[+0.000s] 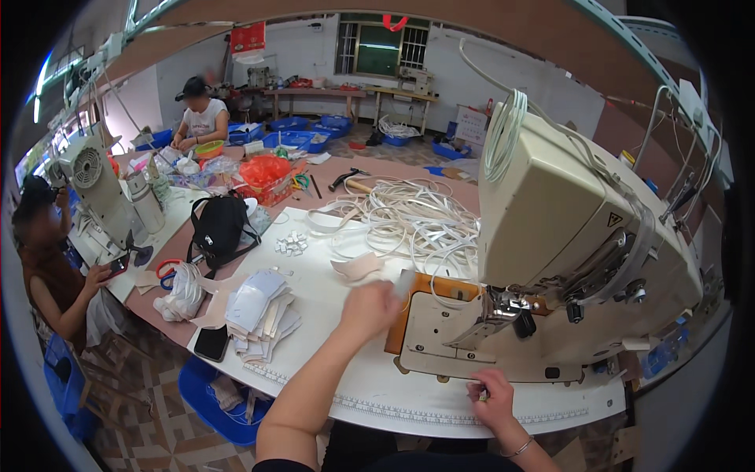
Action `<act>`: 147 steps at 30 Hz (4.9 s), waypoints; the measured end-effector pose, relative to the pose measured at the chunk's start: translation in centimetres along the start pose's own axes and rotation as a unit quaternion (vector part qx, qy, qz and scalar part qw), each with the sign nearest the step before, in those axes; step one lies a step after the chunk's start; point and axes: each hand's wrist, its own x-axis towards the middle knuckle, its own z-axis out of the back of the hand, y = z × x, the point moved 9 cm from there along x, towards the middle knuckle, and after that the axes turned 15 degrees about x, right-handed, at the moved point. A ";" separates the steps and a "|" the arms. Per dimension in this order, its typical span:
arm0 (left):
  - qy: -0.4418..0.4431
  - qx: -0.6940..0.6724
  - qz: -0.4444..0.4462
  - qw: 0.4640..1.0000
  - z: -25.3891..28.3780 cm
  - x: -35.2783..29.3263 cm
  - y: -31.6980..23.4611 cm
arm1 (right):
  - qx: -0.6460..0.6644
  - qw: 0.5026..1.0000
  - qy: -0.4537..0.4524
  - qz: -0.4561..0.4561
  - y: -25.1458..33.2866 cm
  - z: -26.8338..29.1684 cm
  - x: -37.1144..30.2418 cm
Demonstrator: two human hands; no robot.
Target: The person operates an industrial sewing machine to stitch white fabric pieces, likely face masks. They repeatedly pick up a piece, feed it through the machine, and trim the thread with scissors before moving to the next piece.
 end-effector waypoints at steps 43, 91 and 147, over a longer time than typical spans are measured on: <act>0.092 -0.311 -0.026 0.946 -2.0 1.3 -11.1 | 0.415 0.866 -0.133 -0.244 -1.6 1.1 6.7; -0.212 -0.140 -0.274 0.928 0.4 0.6 -13.0 | 0.479 0.817 -0.126 -0.295 -5.0 0.8 2.9; -0.052 -0.349 -0.029 0.935 -1.2 -1.1 -10.9 | 0.462 0.813 -0.119 -0.334 -6.9 0.0 0.7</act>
